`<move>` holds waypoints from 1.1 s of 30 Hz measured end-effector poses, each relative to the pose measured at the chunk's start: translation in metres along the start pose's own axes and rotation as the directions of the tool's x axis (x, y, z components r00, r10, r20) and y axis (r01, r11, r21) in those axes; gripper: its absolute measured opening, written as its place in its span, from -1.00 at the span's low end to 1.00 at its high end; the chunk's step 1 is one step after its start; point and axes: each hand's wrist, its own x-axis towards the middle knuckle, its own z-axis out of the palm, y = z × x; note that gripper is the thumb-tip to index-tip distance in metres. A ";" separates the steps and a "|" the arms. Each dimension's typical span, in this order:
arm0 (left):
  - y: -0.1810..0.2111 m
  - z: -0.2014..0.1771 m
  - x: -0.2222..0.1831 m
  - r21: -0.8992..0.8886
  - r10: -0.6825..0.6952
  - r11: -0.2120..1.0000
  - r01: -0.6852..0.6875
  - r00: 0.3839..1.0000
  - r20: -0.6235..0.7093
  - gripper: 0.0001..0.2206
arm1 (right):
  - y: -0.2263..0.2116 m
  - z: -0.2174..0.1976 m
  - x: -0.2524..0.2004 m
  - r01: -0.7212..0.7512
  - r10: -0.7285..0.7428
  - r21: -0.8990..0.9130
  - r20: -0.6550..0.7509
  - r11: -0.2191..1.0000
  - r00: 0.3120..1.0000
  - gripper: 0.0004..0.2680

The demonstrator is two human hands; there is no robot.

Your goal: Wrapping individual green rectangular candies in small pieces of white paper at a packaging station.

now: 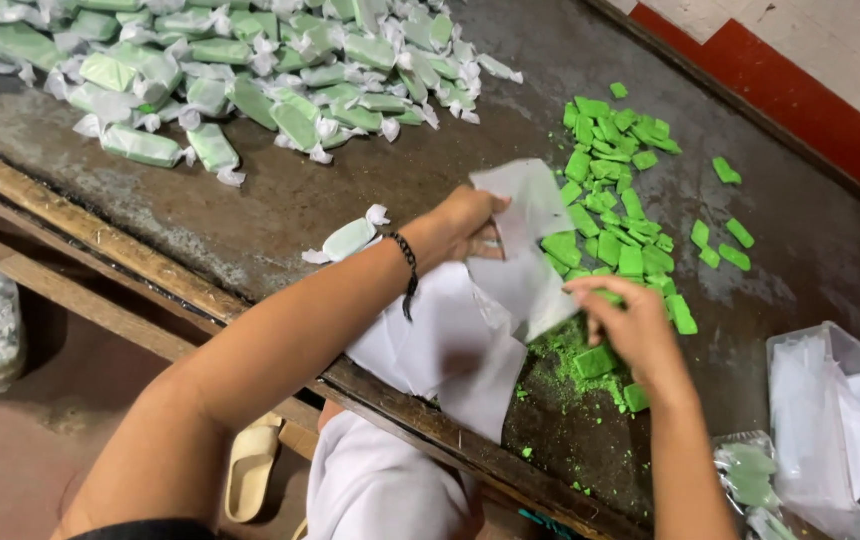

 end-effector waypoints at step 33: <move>0.086 -0.018 -0.058 -0.075 0.237 0.962 -0.263 0.939 -0.248 -0.66 | 0.004 -0.044 -0.073 0.041 0.180 0.998 -0.049 0.049 0.982 -0.62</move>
